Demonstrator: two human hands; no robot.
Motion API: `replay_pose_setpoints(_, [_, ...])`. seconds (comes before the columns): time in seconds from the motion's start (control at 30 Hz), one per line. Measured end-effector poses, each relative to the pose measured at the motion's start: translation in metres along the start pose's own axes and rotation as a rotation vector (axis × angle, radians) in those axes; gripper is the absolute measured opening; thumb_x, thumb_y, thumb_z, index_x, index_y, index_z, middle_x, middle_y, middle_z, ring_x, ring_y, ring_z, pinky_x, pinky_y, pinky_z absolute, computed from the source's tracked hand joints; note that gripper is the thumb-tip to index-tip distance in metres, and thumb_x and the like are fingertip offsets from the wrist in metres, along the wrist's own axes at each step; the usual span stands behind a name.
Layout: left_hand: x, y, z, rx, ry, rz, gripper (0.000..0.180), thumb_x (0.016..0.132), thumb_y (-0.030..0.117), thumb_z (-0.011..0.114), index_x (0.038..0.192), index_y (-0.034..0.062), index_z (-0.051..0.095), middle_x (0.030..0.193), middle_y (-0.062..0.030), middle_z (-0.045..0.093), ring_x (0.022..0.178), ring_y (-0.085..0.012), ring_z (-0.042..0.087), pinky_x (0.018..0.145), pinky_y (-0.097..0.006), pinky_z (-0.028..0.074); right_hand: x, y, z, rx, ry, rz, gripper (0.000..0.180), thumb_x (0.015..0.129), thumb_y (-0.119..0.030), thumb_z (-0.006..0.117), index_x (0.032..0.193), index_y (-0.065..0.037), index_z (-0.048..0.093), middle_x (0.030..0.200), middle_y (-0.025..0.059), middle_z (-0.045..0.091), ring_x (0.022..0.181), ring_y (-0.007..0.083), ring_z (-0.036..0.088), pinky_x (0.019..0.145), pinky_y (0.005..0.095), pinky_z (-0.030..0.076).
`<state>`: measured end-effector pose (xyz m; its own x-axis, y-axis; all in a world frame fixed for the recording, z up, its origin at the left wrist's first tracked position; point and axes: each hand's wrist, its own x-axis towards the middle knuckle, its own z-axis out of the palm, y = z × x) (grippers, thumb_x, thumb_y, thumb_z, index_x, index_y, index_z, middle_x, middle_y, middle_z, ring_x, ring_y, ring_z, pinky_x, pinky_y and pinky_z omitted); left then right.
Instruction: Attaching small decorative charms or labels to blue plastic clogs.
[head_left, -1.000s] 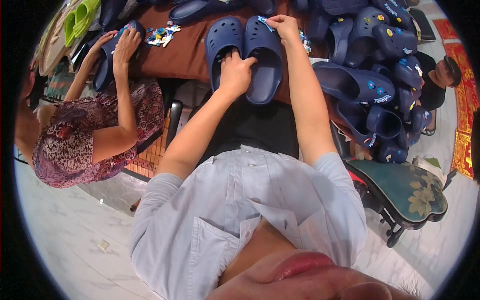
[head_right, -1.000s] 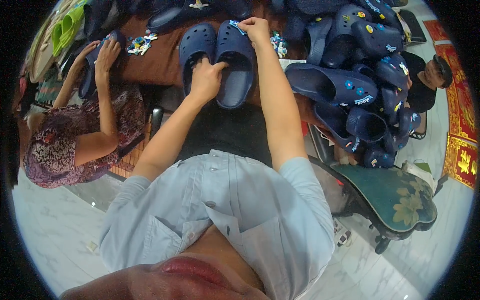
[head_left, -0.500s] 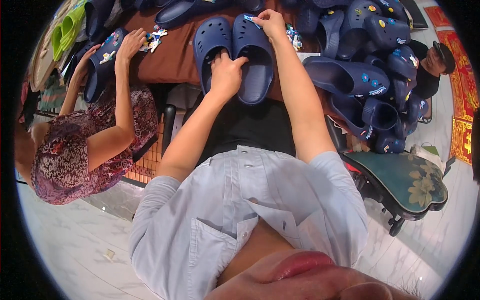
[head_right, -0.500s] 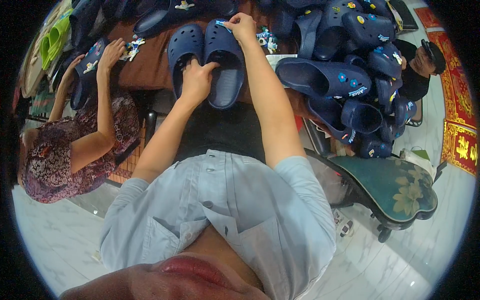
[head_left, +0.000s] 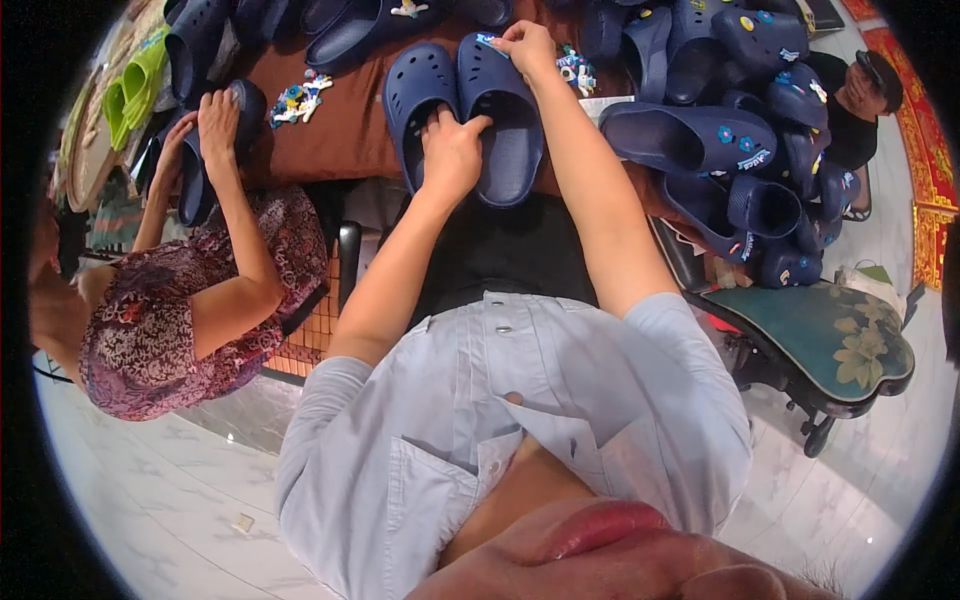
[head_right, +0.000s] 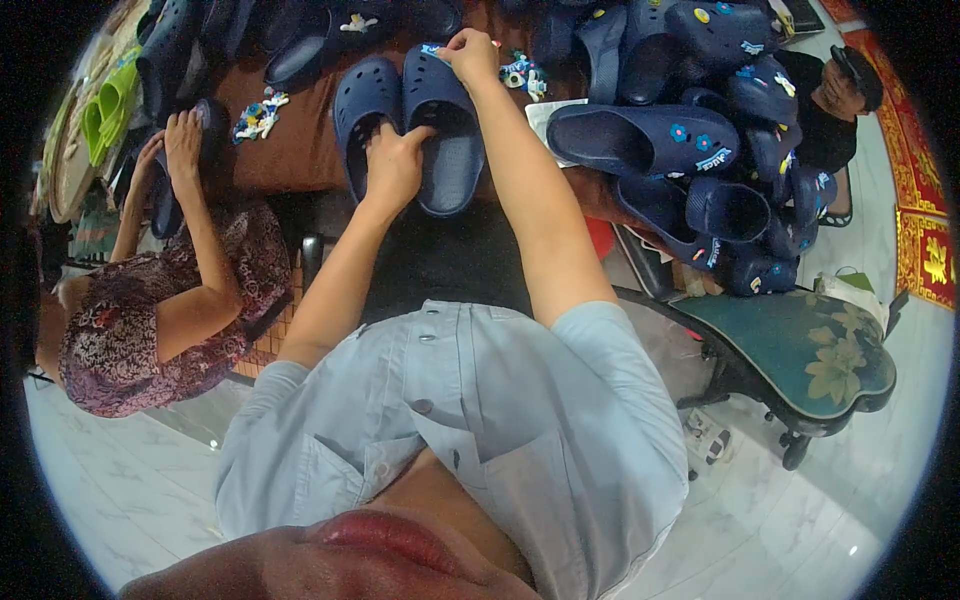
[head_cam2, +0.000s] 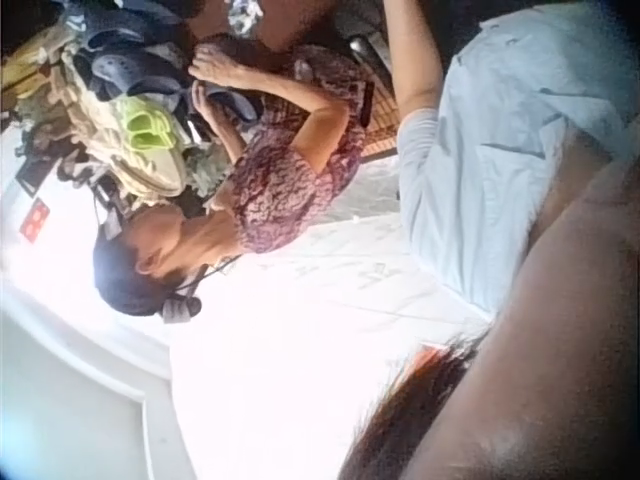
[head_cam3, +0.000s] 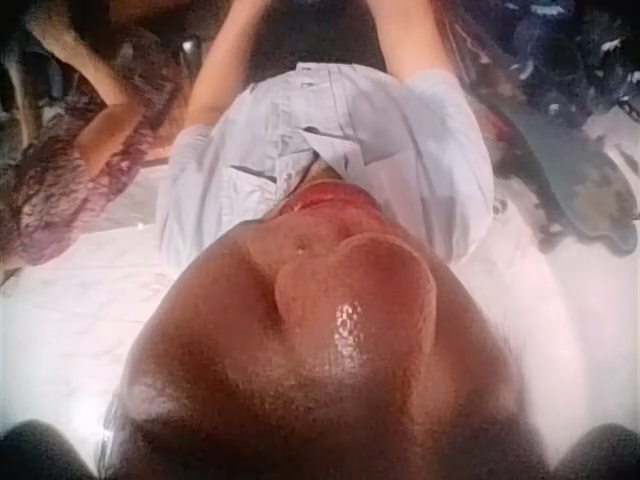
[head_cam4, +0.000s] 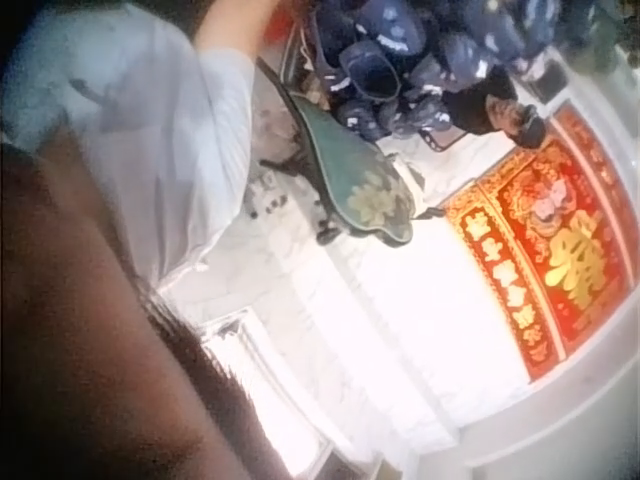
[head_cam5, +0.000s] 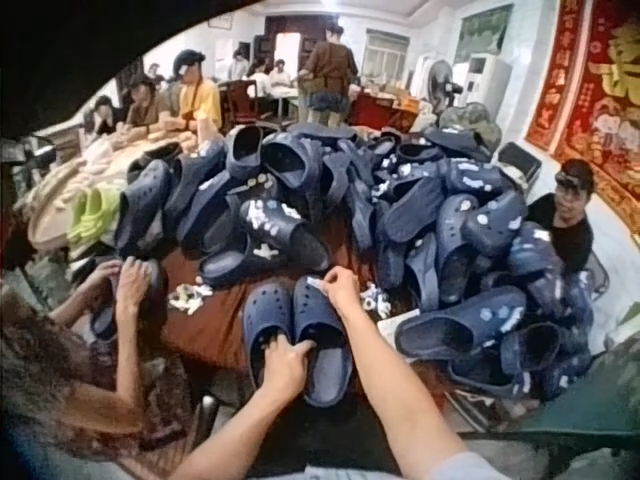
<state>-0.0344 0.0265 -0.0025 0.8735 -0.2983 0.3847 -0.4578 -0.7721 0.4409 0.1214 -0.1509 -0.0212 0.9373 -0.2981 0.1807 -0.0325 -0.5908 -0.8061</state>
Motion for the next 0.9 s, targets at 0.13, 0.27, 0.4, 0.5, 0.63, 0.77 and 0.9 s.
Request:
replay_pose_setpoints(0.13, [-0.001, 0.001, 0.000, -0.029, -0.016, -0.047, 0.031, 0.078, 0.005, 0.059, 0.106, 0.0143, 0.071, 0.112, -0.0283, 0.051, 0.106, -0.0445, 0.050, 0.092, -0.052, 0.041, -0.006, -0.005, -0.002, -0.102, 0.030, -0.080, 0.025, 0.068, -0.026, 0.083, 0.078, -0.007, 0.070, 0.077, 0.0114, 0.070, 0.079, 0.0277, 0.069, 0.077, 0.0391, 0.052])
replay_pose_setpoints(0.27, [0.001, 0.002, 0.004, 0.007, 0.026, -0.017, 0.031, 0.079, 0.006, 0.057, 0.105, 0.0147, 0.072, 0.106, -0.0272, 0.053, 0.103, -0.0437, 0.053, 0.089, -0.051, 0.044, -0.012, 0.004, -0.016, 0.051, 0.033, -0.218, 0.024, 0.072, -0.026, 0.079, 0.081, -0.006, 0.069, 0.076, 0.0123, 0.069, 0.076, 0.0286, 0.067, 0.080, 0.0401, 0.050])
replay_pose_setpoints(0.4, [0.006, 0.005, 0.005, -0.009, 0.008, -0.001, 0.029, 0.080, 0.007, 0.055, 0.101, 0.0156, 0.073, 0.093, -0.0242, 0.055, 0.089, -0.0414, 0.058, 0.077, -0.049, 0.048, -0.008, 0.024, -0.049, -0.329, 0.182, -0.223, 0.014, 0.078, -0.019, 0.071, 0.087, -0.007, 0.070, 0.088, 0.0156, 0.067, 0.091, 0.0335, 0.062, 0.084, 0.0452, 0.047])
replay_pose_setpoints(0.5, [-0.003, -0.006, 0.002, -0.035, 0.024, -0.016, 0.029, 0.079, 0.006, 0.057, 0.102, 0.0149, 0.073, 0.094, -0.0231, 0.055, 0.093, -0.0425, 0.056, 0.077, -0.050, 0.047, -0.021, 0.009, -0.058, -0.687, 0.138, -0.185, 0.017, 0.084, -0.017, 0.061, 0.095, -0.010, 0.072, 0.109, 0.0145, 0.060, 0.109, 0.0348, 0.052, 0.088, 0.0499, 0.044])
replay_pose_setpoints(0.63, [0.000, -0.001, -0.001, -0.041, -0.010, -0.034, 0.029, 0.079, 0.005, 0.060, 0.104, 0.0144, 0.072, 0.101, -0.0242, 0.052, 0.099, -0.0427, 0.053, 0.083, -0.051, 0.046, -0.022, 0.007, -0.070, -0.893, 0.000, -0.193, 0.018, 0.080, -0.017, 0.064, 0.092, -0.008, 0.074, 0.113, 0.0124, 0.060, 0.113, 0.0323, 0.049, 0.091, 0.0480, 0.042])
replay_pose_setpoints(0.77, [0.002, 0.002, 0.001, -0.024, -0.014, -0.033, 0.029, 0.080, 0.005, 0.061, 0.105, 0.0146, 0.071, 0.106, -0.0253, 0.052, 0.102, -0.0431, 0.053, 0.086, -0.050, 0.045, -0.018, 0.007, -0.077, -0.932, -0.041, -0.202, 0.017, 0.080, -0.014, 0.064, 0.093, -0.008, 0.074, 0.111, 0.0119, 0.061, 0.114, 0.0319, 0.049, 0.091, 0.0480, 0.042])
replay_pose_setpoints(0.9, [0.000, -0.002, 0.003, -0.029, -0.031, -0.041, 0.029, 0.080, 0.005, 0.061, 0.106, 0.0148, 0.071, 0.107, -0.0257, 0.052, 0.103, -0.0434, 0.053, 0.086, -0.050, 0.045, -0.016, 0.004, -0.079, -0.942, -0.117, -0.216, 0.018, 0.081, -0.014, 0.063, 0.094, -0.008, 0.074, 0.112, 0.0115, 0.061, 0.114, 0.0310, 0.050, 0.091, 0.0480, 0.043])
